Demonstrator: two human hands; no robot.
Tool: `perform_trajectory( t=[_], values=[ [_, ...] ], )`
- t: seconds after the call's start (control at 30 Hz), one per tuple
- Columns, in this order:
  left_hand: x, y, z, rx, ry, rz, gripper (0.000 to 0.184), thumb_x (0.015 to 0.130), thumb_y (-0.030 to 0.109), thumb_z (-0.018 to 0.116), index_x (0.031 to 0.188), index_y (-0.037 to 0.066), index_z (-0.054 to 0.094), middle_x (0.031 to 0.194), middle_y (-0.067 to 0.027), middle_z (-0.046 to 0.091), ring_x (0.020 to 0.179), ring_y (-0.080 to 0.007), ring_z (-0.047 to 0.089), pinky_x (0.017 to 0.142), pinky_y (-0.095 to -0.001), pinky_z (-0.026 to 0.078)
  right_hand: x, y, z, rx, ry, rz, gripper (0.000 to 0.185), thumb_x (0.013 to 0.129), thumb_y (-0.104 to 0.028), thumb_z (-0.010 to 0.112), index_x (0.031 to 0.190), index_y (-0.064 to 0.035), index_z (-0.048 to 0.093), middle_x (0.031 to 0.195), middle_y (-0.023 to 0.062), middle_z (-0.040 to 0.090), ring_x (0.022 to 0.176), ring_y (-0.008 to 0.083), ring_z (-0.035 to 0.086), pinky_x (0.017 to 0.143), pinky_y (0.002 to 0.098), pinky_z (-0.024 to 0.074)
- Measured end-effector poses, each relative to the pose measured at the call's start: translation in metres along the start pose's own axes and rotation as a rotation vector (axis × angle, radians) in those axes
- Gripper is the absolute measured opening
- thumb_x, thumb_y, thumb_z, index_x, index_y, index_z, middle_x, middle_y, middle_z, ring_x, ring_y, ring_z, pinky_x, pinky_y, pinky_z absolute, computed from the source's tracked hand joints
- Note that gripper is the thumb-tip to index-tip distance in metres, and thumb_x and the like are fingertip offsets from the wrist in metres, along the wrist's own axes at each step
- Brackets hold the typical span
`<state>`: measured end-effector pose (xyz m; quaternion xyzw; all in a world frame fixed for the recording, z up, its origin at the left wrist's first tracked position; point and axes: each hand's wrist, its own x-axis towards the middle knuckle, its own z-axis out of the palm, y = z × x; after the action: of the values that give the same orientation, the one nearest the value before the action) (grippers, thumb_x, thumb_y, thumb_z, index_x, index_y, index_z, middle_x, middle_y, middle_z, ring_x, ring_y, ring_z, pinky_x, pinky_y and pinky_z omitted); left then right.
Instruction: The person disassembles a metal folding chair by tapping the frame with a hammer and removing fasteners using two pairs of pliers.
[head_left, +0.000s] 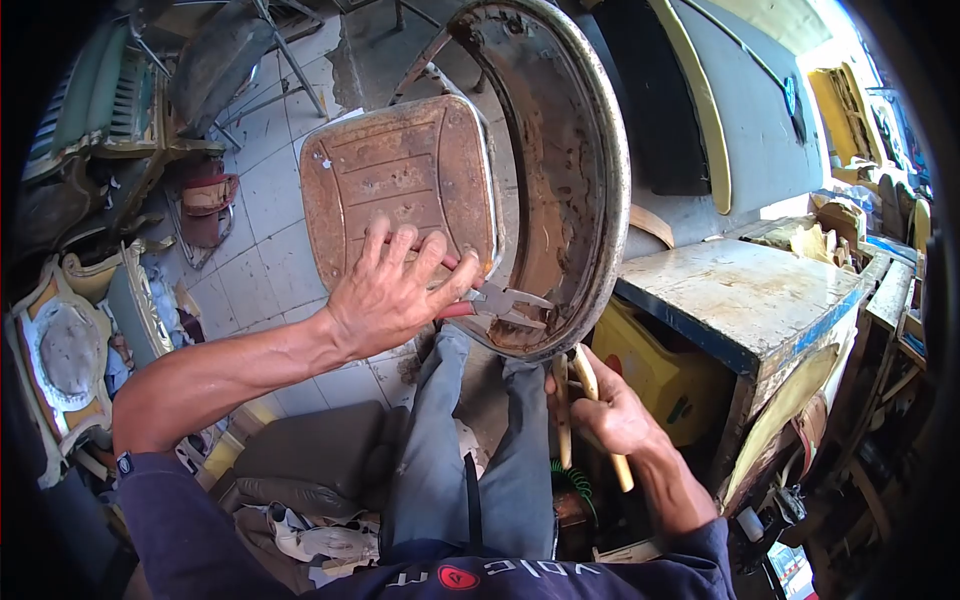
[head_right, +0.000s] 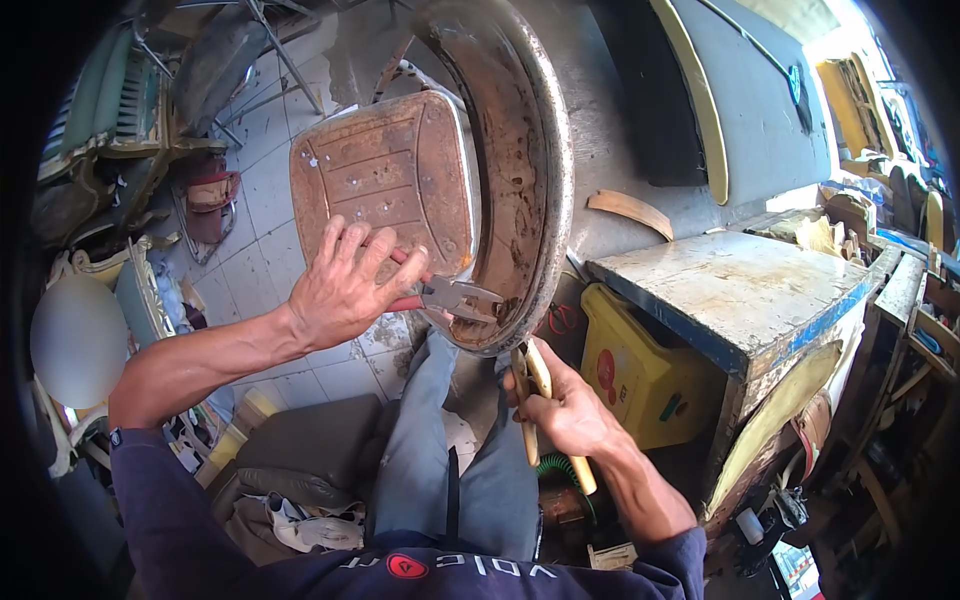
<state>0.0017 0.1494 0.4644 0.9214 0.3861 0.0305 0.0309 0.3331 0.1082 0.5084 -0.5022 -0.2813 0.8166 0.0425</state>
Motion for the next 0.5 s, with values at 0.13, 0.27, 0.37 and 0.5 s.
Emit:
perform_trajectory(
  t=[0.13,0.27,0.37,0.5],
  values=[
    [0.001,0.001,-0.003,0.017,-0.03,-0.007,0.064,0.094,0.046,0.07,0.146,0.015,0.051,0.122,-0.0198,0.055,0.108,-0.0384,0.055,0.094,-0.0636,0.044,0.013,0.038,0.027,0.014,0.149,-0.231,0.08,0.081,0.009,0.046,0.158,-0.0093,0.035,0.114,0.0057,0.057,0.101,0.0172,0.059,0.092,0.0335,0.0532],
    [0.003,0.0,-0.006,-0.081,-0.026,0.0,0.061,0.095,0.045,0.069,0.146,0.014,0.052,0.121,-0.0216,0.055,0.107,-0.0393,0.056,0.094,-0.0633,0.043,0.033,0.074,0.036,-0.043,0.241,-0.345,0.078,0.081,0.007,0.047,0.156,-0.0071,0.037,0.111,0.0078,0.058,0.097,0.0185,0.059,0.091,0.0314,0.0514],
    [0.006,-0.003,-0.005,-0.088,-0.053,-0.011,0.061,0.094,0.045,0.07,0.144,0.013,0.054,0.119,-0.019,0.056,0.106,-0.0376,0.055,0.096,-0.0637,0.043,0.079,0.108,0.04,-0.221,0.418,-0.671,0.07,0.081,0.005,0.05,0.15,-0.0005,0.04,0.109,0.0139,0.061,0.097,0.0267,0.062,0.094,0.0361,0.0507],
    [0.002,0.001,-0.002,-0.084,-0.061,-0.003,0.059,0.095,0.043,0.07,0.143,0.012,0.054,0.118,-0.0168,0.057,0.103,-0.0356,0.055,0.093,-0.0594,0.043,0.141,0.144,0.052,-0.276,0.656,-0.964,0.05,0.087,0.011,0.052,0.136,0.0046,0.053,0.122,0.0128,0.065,0.112,0.0253,0.063,0.102,0.0345,0.0469]
  ],
)
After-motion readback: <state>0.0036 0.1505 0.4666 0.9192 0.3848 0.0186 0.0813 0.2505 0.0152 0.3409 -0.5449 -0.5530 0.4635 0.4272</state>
